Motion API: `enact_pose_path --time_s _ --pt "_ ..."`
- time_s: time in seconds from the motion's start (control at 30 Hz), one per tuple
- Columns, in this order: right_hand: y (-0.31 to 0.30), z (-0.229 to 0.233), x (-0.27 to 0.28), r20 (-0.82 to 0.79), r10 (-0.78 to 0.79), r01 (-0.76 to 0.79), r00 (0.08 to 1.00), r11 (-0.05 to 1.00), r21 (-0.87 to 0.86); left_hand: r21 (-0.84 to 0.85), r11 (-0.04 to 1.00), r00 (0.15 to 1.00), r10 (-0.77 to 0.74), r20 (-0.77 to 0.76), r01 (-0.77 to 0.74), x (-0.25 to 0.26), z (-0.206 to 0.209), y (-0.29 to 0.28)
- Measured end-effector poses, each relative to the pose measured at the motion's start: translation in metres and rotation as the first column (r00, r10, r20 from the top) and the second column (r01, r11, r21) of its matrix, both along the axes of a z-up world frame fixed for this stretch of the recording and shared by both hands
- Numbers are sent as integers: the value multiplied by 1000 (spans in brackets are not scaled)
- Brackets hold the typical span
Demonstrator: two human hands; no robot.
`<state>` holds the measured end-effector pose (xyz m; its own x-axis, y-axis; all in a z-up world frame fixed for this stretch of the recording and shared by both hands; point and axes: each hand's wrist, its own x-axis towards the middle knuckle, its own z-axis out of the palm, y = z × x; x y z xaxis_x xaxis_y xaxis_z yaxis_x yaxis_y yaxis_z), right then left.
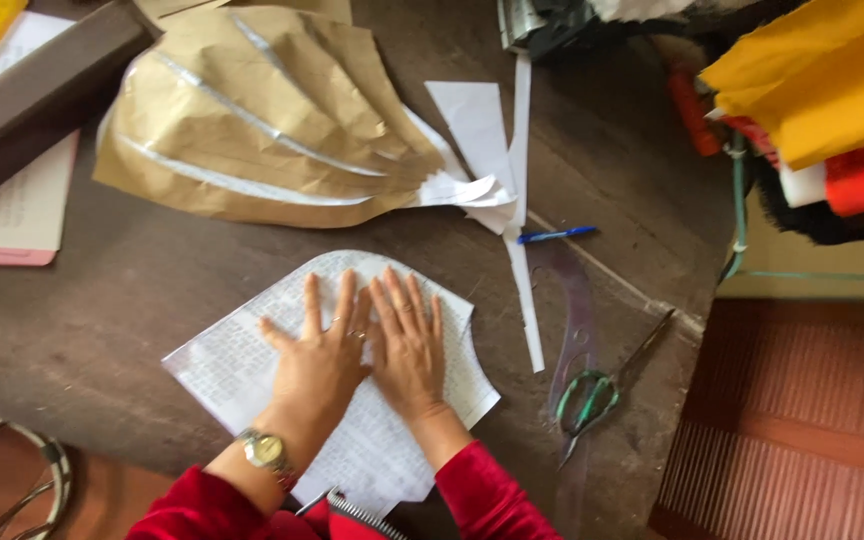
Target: The person traces a curved pattern onto a sheet of printed paper using a blue pen and then cuts along the marked line with scissors. They handle the cut paper and other sheets on a cluttered wooden table.
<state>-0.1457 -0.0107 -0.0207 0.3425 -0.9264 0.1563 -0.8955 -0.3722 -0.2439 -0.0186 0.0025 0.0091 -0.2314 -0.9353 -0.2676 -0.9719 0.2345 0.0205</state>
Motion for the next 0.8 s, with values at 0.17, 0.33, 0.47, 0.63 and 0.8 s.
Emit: enact_pose_path --time_s 0.17,0.33,0.47,0.63,0.8 --pt "-52 56 -81 310 -58 92 949 991 -96 182 983 999 -34 19 30 3 24 -13" --pt "-141 5 -258 -331 -165 115 929 979 -166 123 992 999 31 -6 -30 -1 15 -10" --pt "-166 -6 -298 -719 67 -303 692 931 -205 143 989 999 42 -32 -37 0 19 -8" --pt "-157 17 -244 -199 39 -105 979 936 -335 244 967 990 101 -97 -75 3 30 -15" --pt "-109 50 -45 736 -102 -81 669 975 208 295 954 987 95 -126 -54 4 34 -17"
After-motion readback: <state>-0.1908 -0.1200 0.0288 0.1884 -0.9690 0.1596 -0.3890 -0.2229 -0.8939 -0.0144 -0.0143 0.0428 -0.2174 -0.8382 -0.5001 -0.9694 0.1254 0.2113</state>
